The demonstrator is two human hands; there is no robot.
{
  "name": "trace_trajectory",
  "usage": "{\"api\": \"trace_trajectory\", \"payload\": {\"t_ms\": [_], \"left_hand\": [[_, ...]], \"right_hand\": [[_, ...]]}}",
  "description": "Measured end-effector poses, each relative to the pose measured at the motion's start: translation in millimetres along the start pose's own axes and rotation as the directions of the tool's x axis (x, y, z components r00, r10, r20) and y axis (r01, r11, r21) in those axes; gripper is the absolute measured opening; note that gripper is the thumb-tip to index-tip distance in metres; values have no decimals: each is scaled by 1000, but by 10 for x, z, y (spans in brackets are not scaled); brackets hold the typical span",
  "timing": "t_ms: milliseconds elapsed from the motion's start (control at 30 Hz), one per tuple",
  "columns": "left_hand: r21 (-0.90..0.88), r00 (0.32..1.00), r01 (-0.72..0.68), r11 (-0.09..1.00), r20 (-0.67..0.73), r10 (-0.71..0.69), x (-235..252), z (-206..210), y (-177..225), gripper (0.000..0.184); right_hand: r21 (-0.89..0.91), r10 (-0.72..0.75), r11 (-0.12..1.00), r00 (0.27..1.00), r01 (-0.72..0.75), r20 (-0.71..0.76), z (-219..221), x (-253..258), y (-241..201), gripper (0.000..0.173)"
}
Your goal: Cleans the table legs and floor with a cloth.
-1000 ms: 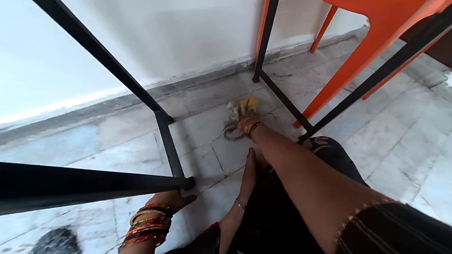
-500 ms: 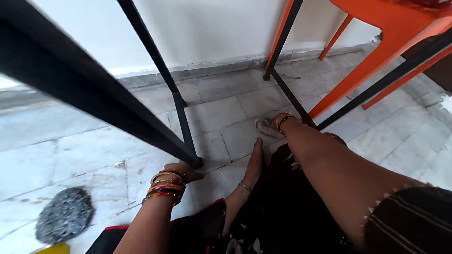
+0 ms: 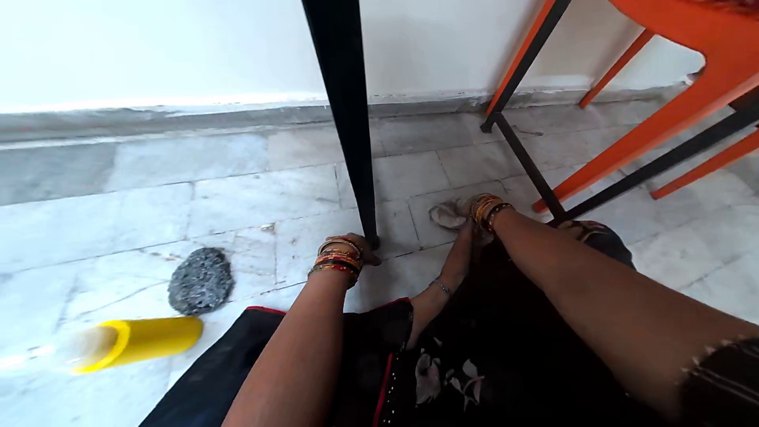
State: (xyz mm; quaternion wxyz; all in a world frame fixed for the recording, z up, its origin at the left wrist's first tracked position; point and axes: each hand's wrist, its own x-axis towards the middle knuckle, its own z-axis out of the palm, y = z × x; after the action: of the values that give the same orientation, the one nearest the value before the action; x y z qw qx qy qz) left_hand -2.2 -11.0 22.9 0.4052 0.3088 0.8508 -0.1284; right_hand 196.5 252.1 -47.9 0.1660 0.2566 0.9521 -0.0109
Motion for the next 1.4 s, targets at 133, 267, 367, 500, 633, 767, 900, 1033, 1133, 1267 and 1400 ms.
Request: {"api": "trace_trajectory", "payload": {"t_ms": [133, 267, 367, 500, 633, 767, 900, 1033, 1133, 1267, 1400], "left_hand": [[-12, 1000, -11, 1000, 2, 11, 68, 16, -4, 59], [-42, 999, 22, 999, 26, -21, 23, -30, 28, 62], [-42, 999, 42, 998, 33, -41, 24, -46, 29, 66], [-22, 999, 33, 999, 19, -33, 91, -30, 16, 74], [22, 1000, 9, 1000, 22, -10, 169, 3, 4, 84], [36, 999, -17, 999, 46, 15, 179, -21, 1, 72], [13, 998, -33, 999, 62, 32, 156, -44, 7, 73], [9, 997, -48, 999, 55, 47, 65, -101, 51, 72], [22, 994, -53, 998, 95, 51, 6, -149, 76, 69], [23, 993, -28, 999, 114, 25, 18, -145, 75, 77], [12, 991, -59, 998, 122, 58, 17, -157, 63, 74]], "right_hand": [[29, 75, 995, 890, -99, 450, -541, 309, -493, 69], [112, -51, 994, 880, -2, 472, -741, 152, -1061, 77], [182, -153, 980, 879, 77, 452, -777, 31, -1361, 75], [323, -238, 937, 918, 132, 316, -661, -93, -1632, 54], [451, -268, 878, 945, 160, 186, -534, 11, -1729, 58], [519, -320, 823, 943, 230, 90, -427, 193, -1680, 54], [539, -431, 773, 900, 335, 59, -440, 461, -1613, 45], [544, -428, 781, 897, 306, 111, -590, 771, -1675, 52], [552, -334, 796, 941, 250, 56, -644, 1017, -1780, 53], [582, -217, 794, 976, 174, 5, -772, 1390, -1851, 56], [580, -108, 808, 994, 101, -22, -887, 1752, -1880, 56]]}}
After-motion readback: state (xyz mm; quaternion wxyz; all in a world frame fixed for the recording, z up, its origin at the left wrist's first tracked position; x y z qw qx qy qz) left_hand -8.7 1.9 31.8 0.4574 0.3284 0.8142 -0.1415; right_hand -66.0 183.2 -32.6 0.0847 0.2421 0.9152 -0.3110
